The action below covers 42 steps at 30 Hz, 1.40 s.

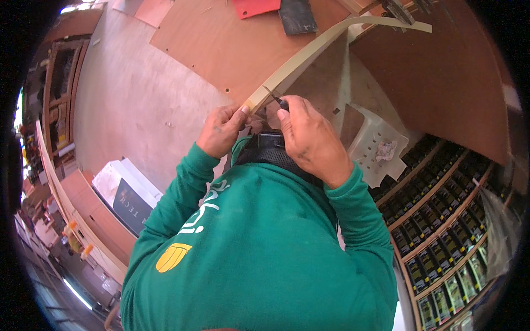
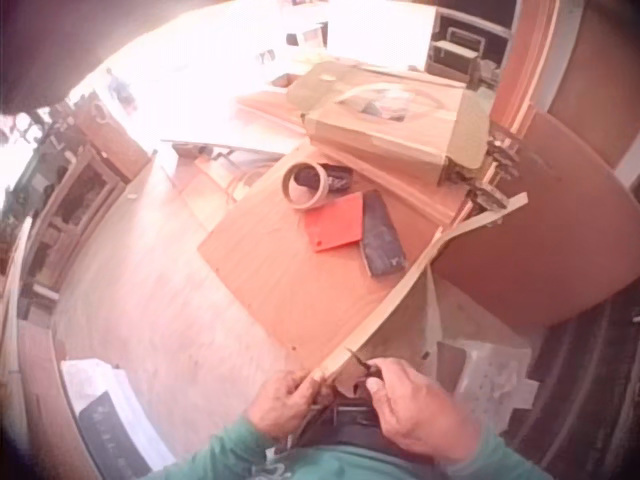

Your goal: The person assembles a large wooden panel by placing thin wooden strips along its seams and edges. They use a utility knife to trim the strips and a pencil to mark alignment points. The person repeatedly positions and adjusts the strips to fit the panel's contours.

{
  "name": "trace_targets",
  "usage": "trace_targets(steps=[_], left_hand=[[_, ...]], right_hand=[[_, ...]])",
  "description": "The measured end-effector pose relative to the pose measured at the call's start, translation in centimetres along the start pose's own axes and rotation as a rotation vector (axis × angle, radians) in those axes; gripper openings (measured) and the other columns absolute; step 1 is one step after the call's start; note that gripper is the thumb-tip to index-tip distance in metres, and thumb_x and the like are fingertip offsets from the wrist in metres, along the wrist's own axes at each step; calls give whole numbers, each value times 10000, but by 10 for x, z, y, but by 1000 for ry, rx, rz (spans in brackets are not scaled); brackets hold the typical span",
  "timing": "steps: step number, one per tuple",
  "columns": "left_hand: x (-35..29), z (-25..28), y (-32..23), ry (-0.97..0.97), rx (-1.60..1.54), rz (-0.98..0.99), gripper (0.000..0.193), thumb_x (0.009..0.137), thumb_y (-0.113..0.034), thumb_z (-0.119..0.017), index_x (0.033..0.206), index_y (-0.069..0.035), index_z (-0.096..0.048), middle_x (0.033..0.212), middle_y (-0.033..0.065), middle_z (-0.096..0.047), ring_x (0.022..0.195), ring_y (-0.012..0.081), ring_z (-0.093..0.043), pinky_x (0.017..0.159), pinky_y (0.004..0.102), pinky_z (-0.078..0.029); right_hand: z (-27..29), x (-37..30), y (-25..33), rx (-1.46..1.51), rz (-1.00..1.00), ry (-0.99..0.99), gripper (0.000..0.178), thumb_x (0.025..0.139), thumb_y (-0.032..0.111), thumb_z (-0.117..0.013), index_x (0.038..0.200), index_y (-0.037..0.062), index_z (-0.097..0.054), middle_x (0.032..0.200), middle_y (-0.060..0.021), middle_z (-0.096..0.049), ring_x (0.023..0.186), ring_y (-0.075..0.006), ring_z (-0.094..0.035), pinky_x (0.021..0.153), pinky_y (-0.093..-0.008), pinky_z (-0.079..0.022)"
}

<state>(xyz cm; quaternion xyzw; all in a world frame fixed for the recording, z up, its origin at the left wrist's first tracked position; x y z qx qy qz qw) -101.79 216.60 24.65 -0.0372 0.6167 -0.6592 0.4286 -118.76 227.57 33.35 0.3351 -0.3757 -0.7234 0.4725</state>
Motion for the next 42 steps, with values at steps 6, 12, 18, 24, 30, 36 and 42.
trace_targets(steps=[6,12,18,24,30,36,42], left_hand=[[-8,6,-22,-31,159,42,411,1111,-264,-586,909,61,-733,722,180,-656,677,262,-632,686,433,-521],[-8,5,-25,-36,168,19,405,1110,-266,-580,941,71,-729,726,206,-659,681,289,-648,696,451,-529],[-6,3,-21,-22,130,65,402,1123,-271,-564,1008,66,-752,767,223,-688,691,315,-657,716,460,-542],[-4,2,-17,-12,126,28,400,1131,-271,-551,1083,54,-781,781,221,-703,694,303,-670,725,455,-551],[-5,2,-19,-8,126,39,397,1131,-272,-549,1099,41,-791,815,236,-716,722,329,-685,743,463,-555],[-1,0,-6,-17,68,8,394,1131,-268,-553,1099,43,-792,842,241,-725,738,328,-682,755,457,-557],[-3,1,-12,-18,66,44,397,1130,-265,-556,1090,59,-782,822,241,-715,733,325,-683,748,458,-557]], right_hand=[[-15,-3,7,-105,50,76,323,1125,177,-601,1348,-56,-610,1206,-338,-709,1055,-524,-708,876,-540,-586],[-28,-3,-4,-143,38,128,259,1120,233,-600,1232,0,-596,1090,-307,-719,941,-551,-708,781,-610,-588],[-34,0,2,-149,70,109,247,1115,137,-598,1289,-37,-621,1066,-300,-723,938,-522,-705,795,-550,-576],[-36,2,2,-143,78,122,260,1115,133,-596,1308,-41,-618,1098,-309,-713,967,-520,-703,822,-547,-574],[-36,3,4,-115,93,119,268,1114,126,-592,1319,-45,-617,1114,-305,-711,989,-516,-702,832,-545,-574],[-38,3,5,-95,105,110,276,1110,124,-596,1323,-49,-616,1139,-306,-704,1004,-519,-698,840,-544,-576],[-36,3,5,-104,134,93,271,1117,143,-603,1313,-42,-631,1134,-300,-712,999,-509,-706,847,-534,-581]])
Point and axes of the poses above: each hand's wrist, its own x-axis towards the middle knuckle, its own z-axis out of the back of the hand, y = z × x, the point moved 9 cm from there along x, towards the middle knuckle
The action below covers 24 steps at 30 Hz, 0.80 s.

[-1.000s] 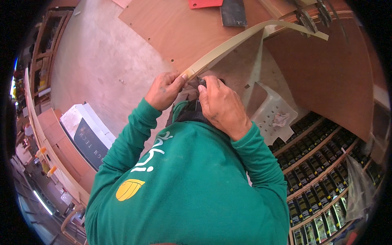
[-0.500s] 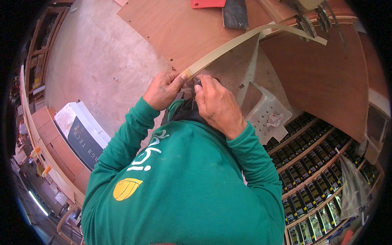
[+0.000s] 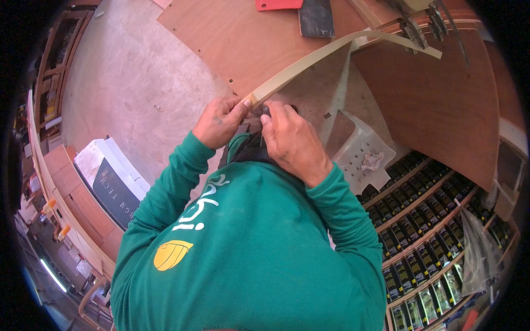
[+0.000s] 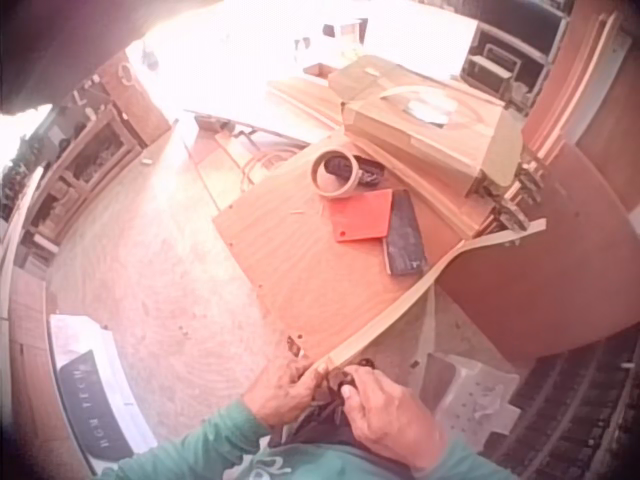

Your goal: The person assembles a large wooden panel by placing thin wooden strips along its seams and edges. They use a utility knife to trim the strips and a pencil to mark alignment points. The person repeatedly positions and adjusts the strips to fit the panel's contours.

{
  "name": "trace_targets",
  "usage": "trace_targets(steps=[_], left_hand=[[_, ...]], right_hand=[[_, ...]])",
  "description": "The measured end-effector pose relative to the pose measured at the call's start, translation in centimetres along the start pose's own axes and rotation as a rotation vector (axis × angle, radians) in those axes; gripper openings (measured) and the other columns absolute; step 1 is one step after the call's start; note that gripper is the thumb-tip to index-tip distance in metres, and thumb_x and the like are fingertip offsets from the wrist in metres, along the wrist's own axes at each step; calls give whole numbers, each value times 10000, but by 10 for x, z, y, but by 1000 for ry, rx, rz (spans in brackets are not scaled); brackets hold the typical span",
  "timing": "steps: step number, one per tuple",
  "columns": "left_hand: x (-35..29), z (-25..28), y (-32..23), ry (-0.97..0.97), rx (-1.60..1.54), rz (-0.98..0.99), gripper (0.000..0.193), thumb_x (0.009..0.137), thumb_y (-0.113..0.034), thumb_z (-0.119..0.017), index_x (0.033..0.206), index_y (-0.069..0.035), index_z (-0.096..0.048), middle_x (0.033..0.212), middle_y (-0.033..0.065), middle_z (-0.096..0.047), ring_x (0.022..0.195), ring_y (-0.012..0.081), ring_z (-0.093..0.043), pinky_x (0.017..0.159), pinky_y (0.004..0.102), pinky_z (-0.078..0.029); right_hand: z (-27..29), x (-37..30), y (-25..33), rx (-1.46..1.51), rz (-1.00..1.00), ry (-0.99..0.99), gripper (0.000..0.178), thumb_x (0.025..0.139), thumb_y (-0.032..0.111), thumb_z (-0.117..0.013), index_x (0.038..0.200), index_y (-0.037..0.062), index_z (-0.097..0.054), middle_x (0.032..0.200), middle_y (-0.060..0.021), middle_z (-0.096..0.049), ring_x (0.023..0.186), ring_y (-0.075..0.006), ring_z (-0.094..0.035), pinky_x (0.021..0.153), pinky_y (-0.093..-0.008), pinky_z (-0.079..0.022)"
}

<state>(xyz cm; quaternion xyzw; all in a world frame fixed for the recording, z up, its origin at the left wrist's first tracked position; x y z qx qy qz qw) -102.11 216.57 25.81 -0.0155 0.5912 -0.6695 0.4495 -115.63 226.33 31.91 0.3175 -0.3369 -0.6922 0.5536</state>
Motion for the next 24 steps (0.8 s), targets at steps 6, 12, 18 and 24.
trace_targets(steps=[6,12,18,24], left_hand=[[-1,4,-7,6,106,-7,411,1135,-285,-573,1063,72,-763,788,178,-691,727,254,-644,720,426,-538],[-1,3,-3,8,60,28,397,1133,-274,-577,1066,62,-777,742,188,-690,682,275,-674,693,445,-546],[1,1,3,20,30,38,411,1142,-300,-590,1009,46,-767,741,120,-675,693,221,-640,683,408,-531],[-1,3,-1,23,46,20,414,1148,-317,-609,932,13,-735,744,22,-616,714,132,-552,665,339,-486]], right_hand=[[27,16,-7,149,-147,-101,245,1098,189,-658,1211,-29,-654,1074,-291,-738,974,-506,-730,826,-521,-587],[27,30,-25,103,-123,-225,203,1033,165,-743,1101,-12,-672,1024,-237,-757,931,-452,-747,802,-502,-588],[14,40,-34,175,-151,-223,191,1003,176,-784,1026,6,-697,962,-205,-754,870,-418,-744,757,-473,-584],[9,39,-34,236,-219,-217,196,993,181,-796,1009,9,-704,898,-183,-742,792,-341,-734,723,-449,-575]])
Point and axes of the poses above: each hand's wrist, its own x-axis towards the middle knuckle, its own z-axis out of the back of the hand, y = z × x, the point moved 9 cm from there along x, towards the middle knuckle
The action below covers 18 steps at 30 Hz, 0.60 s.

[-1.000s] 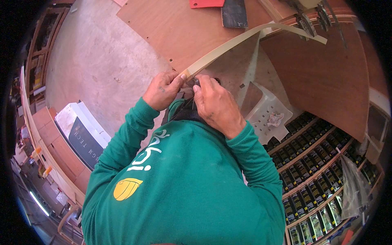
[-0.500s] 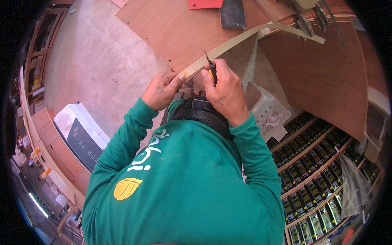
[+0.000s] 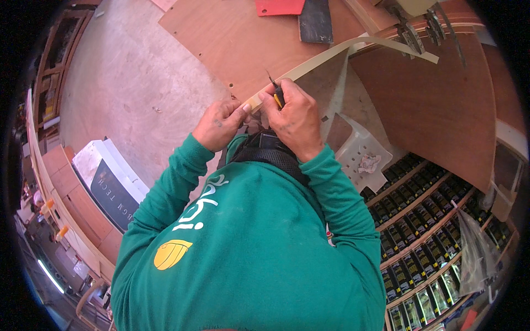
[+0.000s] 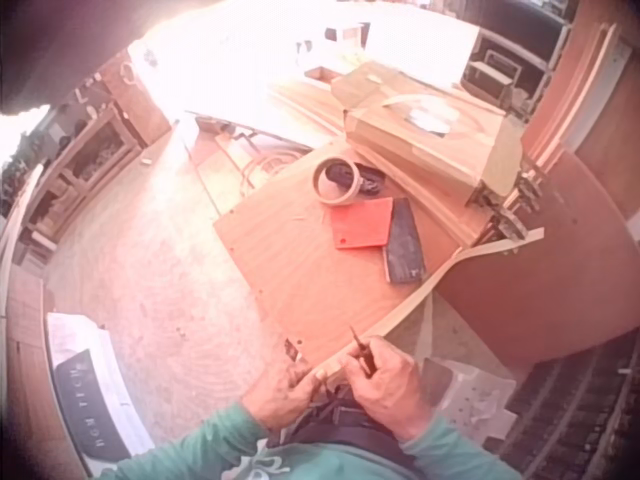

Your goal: The person assembles a large wooden panel by placing thin wooden strips along its seams and edges. They use a utility knife to trim the strips and a pencil to mark alignment points. The person repeatedly positions and adjusts the strips to fit the panel's contours.

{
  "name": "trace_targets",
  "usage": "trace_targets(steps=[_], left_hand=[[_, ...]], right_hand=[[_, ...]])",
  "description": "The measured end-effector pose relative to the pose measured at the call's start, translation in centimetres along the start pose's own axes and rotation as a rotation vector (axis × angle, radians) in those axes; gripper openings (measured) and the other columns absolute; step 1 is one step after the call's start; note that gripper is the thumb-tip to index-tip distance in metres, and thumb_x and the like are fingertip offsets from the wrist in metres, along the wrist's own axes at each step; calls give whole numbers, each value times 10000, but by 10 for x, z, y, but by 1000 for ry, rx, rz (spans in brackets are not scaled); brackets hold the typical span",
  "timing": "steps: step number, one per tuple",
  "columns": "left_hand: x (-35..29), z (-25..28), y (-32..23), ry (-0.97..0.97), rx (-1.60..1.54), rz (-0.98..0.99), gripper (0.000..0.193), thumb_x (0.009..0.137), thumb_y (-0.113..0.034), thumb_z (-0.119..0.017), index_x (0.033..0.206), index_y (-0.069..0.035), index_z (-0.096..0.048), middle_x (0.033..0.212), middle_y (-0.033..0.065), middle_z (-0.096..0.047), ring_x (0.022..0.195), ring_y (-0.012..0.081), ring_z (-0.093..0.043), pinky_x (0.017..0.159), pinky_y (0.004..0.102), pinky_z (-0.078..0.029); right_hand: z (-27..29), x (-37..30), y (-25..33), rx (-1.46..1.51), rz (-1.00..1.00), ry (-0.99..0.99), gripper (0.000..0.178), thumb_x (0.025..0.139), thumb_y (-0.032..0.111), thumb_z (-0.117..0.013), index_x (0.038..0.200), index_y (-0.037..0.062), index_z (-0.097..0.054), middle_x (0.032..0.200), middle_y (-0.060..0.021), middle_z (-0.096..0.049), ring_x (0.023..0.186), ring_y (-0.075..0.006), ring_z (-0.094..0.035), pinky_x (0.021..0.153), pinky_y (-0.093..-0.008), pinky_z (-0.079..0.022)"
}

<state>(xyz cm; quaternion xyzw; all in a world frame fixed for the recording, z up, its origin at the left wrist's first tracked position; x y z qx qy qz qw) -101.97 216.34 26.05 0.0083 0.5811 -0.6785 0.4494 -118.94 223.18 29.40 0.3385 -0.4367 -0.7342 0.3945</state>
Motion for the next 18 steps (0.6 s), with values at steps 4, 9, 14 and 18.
trace_targets(steps=[4,9,14,18], left_hand=[[1,0,-1,11,25,-18,403,1133,-278,-589,963,51,-747,790,157,-677,730,261,-642,713,429,-523],[2,-2,1,26,-9,-10,405,1127,-261,-582,962,73,-742,808,218,-698,727,322,-675,728,472,-534],[2,-3,3,30,-86,-31,427,1162,-312,-601,916,18,-715,747,3,-603,709,117,-523,654,322,-467],[1,-3,2,56,-57,18,430,1166,-316,-598,908,13,-699,756,-1,-598,719,112,-515,659,319,-464]], right_hand=[[-1,-2,-3,-18,7,-10,212,990,203,-805,1004,15,-707,883,-171,-744,763,-303,-729,709,-434,-575],[-4,-2,-10,21,-44,-3,231,994,231,-812,999,22,-712,864,-157,-747,746,-287,-731,704,-422,-582],[-4,-1,-5,36,-60,12,247,979,252,-838,990,34,-722,819,-129,-742,693,-235,-728,667,-397,-581],[-3,1,-7,-10,-67,42,242,995,230,-857,1008,25,-729,805,-40,-741,728,-84,-694,653,-293,-568]])
Point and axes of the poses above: each hand's wrist, its own x-axis towards the middle knuckle, its own z-axis out of the back of the hand, y = z × x, the point moved 9 cm from there along x, towards the middle knuckle
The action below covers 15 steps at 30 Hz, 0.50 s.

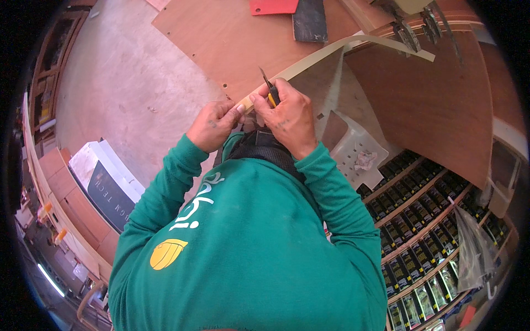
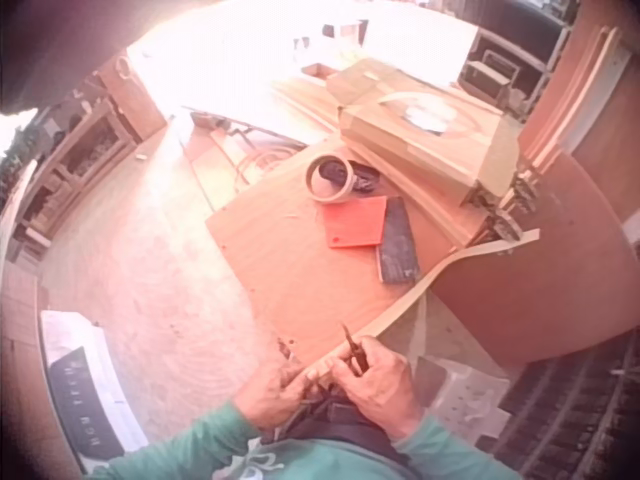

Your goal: The person assembles a large wooden panel by placing thin wooden strips along its seams and edges. They use a utility knife to trim the strips and a pencil to mark alignment points. The person repeatedly positions and adjusts the strips to fit the panel's contours.

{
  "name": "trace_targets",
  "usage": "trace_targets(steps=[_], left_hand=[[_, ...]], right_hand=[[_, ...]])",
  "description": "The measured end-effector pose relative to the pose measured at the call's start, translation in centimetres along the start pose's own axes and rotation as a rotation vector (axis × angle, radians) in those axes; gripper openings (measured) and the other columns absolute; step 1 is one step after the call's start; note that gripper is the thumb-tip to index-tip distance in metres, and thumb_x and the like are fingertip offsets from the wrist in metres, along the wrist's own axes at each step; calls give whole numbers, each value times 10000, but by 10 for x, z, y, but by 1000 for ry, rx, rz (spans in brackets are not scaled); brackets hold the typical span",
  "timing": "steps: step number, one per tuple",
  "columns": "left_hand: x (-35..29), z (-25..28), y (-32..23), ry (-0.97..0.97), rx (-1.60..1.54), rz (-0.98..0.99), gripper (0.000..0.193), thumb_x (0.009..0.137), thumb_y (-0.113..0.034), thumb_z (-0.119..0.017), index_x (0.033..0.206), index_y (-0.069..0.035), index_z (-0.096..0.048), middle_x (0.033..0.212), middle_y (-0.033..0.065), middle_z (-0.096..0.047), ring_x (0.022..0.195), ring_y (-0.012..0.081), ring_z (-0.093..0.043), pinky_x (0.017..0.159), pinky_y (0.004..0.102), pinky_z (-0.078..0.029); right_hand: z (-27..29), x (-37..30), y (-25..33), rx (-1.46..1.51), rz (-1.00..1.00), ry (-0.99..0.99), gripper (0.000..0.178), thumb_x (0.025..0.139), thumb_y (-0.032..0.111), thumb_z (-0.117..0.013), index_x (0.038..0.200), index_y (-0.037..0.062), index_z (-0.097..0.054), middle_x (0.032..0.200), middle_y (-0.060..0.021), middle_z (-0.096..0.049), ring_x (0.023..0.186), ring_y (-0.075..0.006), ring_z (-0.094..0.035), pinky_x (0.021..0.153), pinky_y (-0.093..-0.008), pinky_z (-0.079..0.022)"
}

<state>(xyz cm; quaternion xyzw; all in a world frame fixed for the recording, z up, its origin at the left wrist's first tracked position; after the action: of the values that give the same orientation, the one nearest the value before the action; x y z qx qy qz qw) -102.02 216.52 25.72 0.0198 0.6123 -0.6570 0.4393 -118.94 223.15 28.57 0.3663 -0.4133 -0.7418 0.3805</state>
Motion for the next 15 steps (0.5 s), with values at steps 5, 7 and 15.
trace_targets(steps=[5,7,15], left_hand=[[2,0,3,-22,9,-9,407,1136,-253,-596,928,66,-741,771,138,-661,711,225,-640,692,428,-519],[1,2,-2,-14,37,13,408,1136,-256,-592,933,63,-745,772,133,-662,711,227,-644,690,429,-520],[-1,3,-3,-22,52,31,406,1130,-268,-605,941,59,-755,767,128,-669,709,219,-643,684,423,-521]], right_hand=[[1,2,0,6,1,5,260,975,259,-859,974,37,-724,789,-93,-740,699,-175,-723,663,-354,-582],[3,3,2,-3,4,3,270,965,274,-859,958,42,-721,781,-122,-740,683,-227,-740,668,-386,-589],[4,3,5,-9,-11,21,284,970,285,-855,955,37,-718,781,-132,-742,689,-252,-745,674,-399,-587]])
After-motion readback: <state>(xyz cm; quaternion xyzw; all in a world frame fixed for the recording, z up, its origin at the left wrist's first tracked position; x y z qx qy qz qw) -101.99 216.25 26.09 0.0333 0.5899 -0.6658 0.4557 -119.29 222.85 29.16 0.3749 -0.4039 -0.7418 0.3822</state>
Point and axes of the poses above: each hand's wrist, its own x-axis towards the middle knuckle, its own z-axis out of the back of the hand, y = z × x, the point moved 9 cm from there along x, towards the middle knuckle
